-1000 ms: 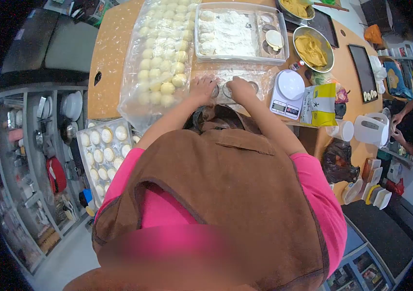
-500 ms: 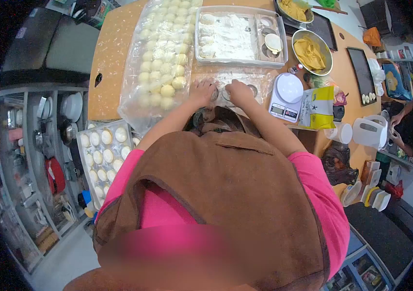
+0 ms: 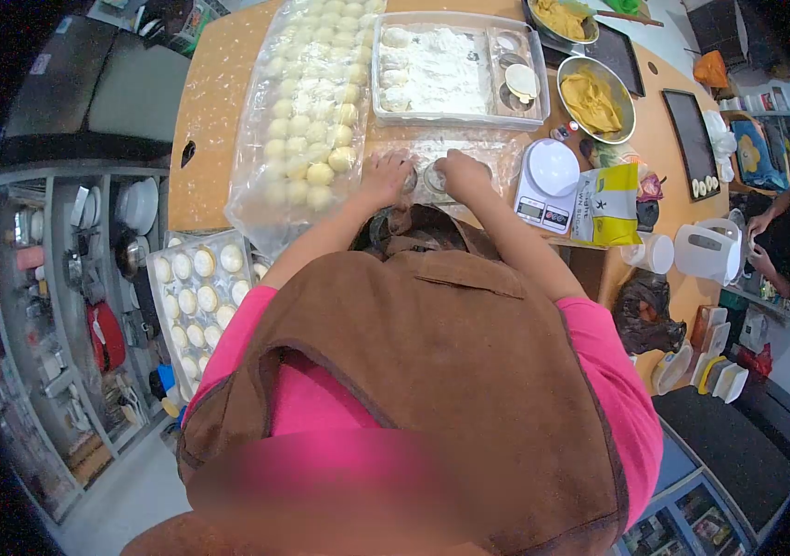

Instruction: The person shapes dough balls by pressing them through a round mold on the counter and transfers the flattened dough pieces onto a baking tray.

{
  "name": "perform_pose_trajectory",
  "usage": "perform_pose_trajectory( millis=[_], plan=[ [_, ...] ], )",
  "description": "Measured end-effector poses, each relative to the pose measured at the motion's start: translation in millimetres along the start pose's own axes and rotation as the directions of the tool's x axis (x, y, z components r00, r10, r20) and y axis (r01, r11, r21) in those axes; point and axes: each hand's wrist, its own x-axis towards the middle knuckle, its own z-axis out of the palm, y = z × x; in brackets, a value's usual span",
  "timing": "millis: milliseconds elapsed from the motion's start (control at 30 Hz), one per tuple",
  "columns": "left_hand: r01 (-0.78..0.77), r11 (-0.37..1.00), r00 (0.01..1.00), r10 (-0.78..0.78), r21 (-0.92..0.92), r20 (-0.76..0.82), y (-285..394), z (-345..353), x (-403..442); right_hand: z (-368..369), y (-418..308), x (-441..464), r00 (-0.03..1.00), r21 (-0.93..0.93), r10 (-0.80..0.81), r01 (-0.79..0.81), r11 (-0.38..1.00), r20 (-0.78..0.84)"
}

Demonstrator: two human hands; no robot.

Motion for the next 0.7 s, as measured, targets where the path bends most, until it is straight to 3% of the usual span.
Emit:
perform_pose_trajectory(
  millis=[167,500,600,700],
  plan=[
    [0.017,1.000,0.998,-0.017,0.007,0.054,5,-10,0,-1,-8,2,0.996,-0.125,0.012,-0.002,0.992,0.084],
    [0.043,0.999,0.995,-0.045,0.023,0.091,3,-2,4,18,-3,7,0.998,-0.111,-0.059,0.061,0.992,0.021],
    [0.006,0.999,1.000,-0.005,0.039,-0.018,-4,14,9,20,-2,5,0.997,-0.072,-0.071,0.068,0.995,-0.037],
    [-0.002,0.999,1.000,0.003,0.033,-0.021,-5,17,8,11,1,-2,0.997,-0.058,-0.074,0.073,0.996,-0.025]
  ],
)
